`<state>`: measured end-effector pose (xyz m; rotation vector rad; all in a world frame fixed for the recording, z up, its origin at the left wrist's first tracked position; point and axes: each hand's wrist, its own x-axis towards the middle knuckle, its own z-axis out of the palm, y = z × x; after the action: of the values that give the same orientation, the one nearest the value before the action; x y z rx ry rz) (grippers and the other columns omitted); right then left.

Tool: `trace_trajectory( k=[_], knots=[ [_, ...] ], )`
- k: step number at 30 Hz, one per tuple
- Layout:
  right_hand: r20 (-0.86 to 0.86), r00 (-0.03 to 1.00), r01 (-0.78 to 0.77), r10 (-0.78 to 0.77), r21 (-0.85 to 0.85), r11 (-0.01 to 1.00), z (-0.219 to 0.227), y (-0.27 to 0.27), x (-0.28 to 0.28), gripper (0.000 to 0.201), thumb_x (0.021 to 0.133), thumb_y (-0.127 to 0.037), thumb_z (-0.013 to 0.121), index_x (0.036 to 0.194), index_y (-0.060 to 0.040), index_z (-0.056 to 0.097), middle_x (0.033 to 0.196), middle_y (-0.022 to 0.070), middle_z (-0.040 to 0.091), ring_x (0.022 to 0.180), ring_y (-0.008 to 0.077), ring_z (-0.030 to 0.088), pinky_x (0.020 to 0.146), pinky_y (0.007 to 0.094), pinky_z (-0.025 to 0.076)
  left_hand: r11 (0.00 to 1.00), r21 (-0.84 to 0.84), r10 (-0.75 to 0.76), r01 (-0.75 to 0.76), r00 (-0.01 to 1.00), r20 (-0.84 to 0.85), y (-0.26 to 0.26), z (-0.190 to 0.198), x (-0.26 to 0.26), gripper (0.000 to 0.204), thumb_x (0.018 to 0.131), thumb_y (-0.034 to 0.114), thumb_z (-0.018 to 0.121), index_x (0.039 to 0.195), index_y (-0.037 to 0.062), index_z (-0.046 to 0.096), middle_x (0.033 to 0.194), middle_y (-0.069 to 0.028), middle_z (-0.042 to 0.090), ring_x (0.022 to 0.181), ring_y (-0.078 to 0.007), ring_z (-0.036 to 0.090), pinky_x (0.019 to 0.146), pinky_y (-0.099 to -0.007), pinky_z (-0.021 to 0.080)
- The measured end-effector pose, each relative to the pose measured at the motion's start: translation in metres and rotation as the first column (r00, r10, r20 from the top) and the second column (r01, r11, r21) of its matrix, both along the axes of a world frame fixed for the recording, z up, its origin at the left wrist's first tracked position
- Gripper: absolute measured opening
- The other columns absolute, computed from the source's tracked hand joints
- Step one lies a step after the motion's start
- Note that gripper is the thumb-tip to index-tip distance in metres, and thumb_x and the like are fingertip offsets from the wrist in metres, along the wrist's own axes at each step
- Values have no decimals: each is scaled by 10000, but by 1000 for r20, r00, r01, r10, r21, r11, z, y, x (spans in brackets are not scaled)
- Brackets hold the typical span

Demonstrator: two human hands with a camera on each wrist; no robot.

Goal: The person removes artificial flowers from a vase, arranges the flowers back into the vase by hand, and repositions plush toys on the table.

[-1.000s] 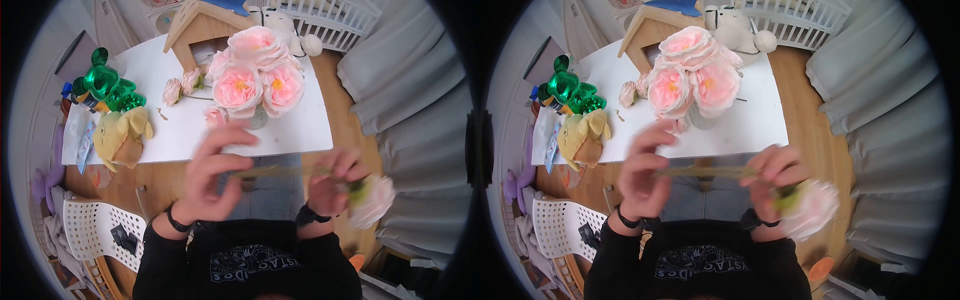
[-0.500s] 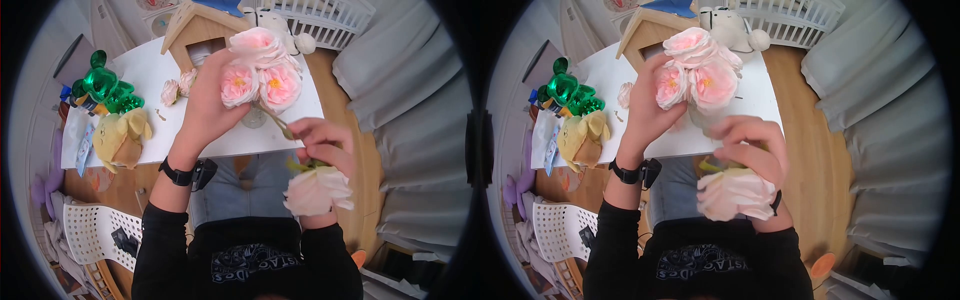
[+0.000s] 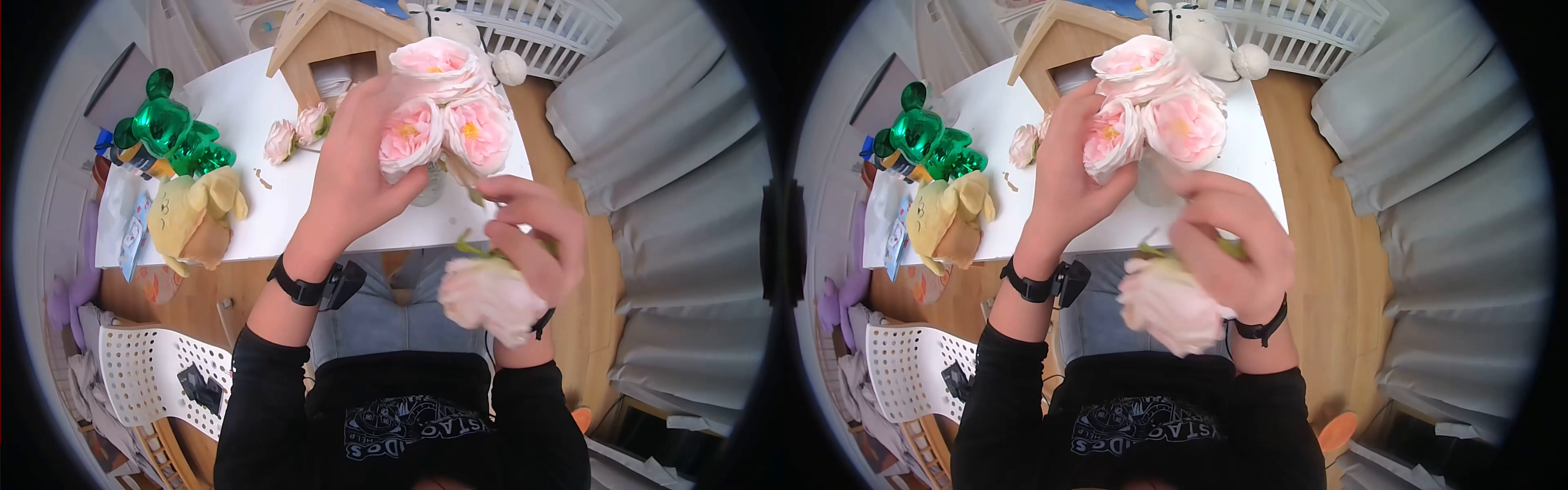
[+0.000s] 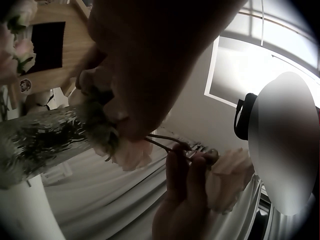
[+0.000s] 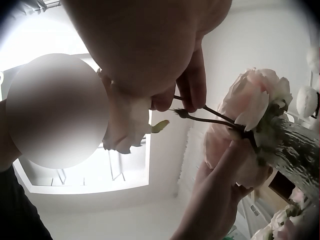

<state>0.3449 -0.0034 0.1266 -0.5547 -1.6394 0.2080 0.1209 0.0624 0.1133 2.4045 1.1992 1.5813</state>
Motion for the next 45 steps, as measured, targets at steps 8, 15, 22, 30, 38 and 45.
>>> trace_trajectory(
  k=[8, 15, 22, 30, 38, 45],
  knots=[
    [-14, 999, 52, -51, 129, 990, 12, 1, -8, 271, 735, 83, 799, 991, 21, 736, 1029, 163, 710, 965, 350, 765, 718, 380, 623, 982, 66, 180, -178, 984, -14, 0, -3, 13, 801, 642, 88, 958, 1352, 44, 588, 1423, -206, 627, 1289, -405, 634, 1047, -458, 534],
    [358, 931, 132, -72, -147, 980, 38, 26, -3, 333, 894, -60, 759, 1227, -56, 751, 1173, 95, 785, 1015, 252, 774, 883, 333, 606, 993, 52, 103, -102, 994, -20, -4, -4, 5, 726, 710, 122, 924, 1345, 2, 592, 1445, -276, 615, 1320, -490, 616, 1071, -507, 544],
    [58, 977, 202, -204, 49, 978, 10, 48, -22, 632, 837, -114, 925, 1399, -63, 640, 1254, 180, 755, 1125, 336, 765, 963, 396, 610, 993, 30, 111, -111, 994, -13, -8, -5, 3, 652, 759, 136, 902, 1321, -10, 606, 1400, -301, 636, 1260, -502, 649, 1050, -511, 556],
    [200, 977, 53, -76, 117, 992, -16, 64, -11, 680, 717, -55, 920, 1348, -126, 673, 1208, 190, 728, 959, 365, 752, 767, 382, 618, 994, 44, 100, -99, 995, -16, -7, -8, 5, 654, 774, 104, 880, 1346, -16, 587, 1421, -307, 618, 1274, -498, 637, 1063, -506, 546],
    [323, 945, 29, -42, 43, 999, -14, 55, -13, 493, 719, -100, 930, 1177, -128, 749, 1282, 170, 674, 1125, 373, 696, 896, 443, 596, 997, -32, 70, -67, 994, 87, -9, -9, 4, 672, 791, 58, 839, 1401, -4, 562, 1422, -260, 628, 1294, -465, 637, 1090, -495, 530],
    [385, 922, -41, 21, 44, 998, -12, 62, 0, 454, 775, -114, 880, 1212, -123, 755, 1369, 180, 626, 1295, 427, 600, 1088, 515, 506, 995, -98, 37, -24, 990, 135, -7, -8, 1, 703, 786, -2, 808, 1441, 20, 554, 1414, -231, 640, 1303, -425, 650, 1095, -458, 531]
  ],
)
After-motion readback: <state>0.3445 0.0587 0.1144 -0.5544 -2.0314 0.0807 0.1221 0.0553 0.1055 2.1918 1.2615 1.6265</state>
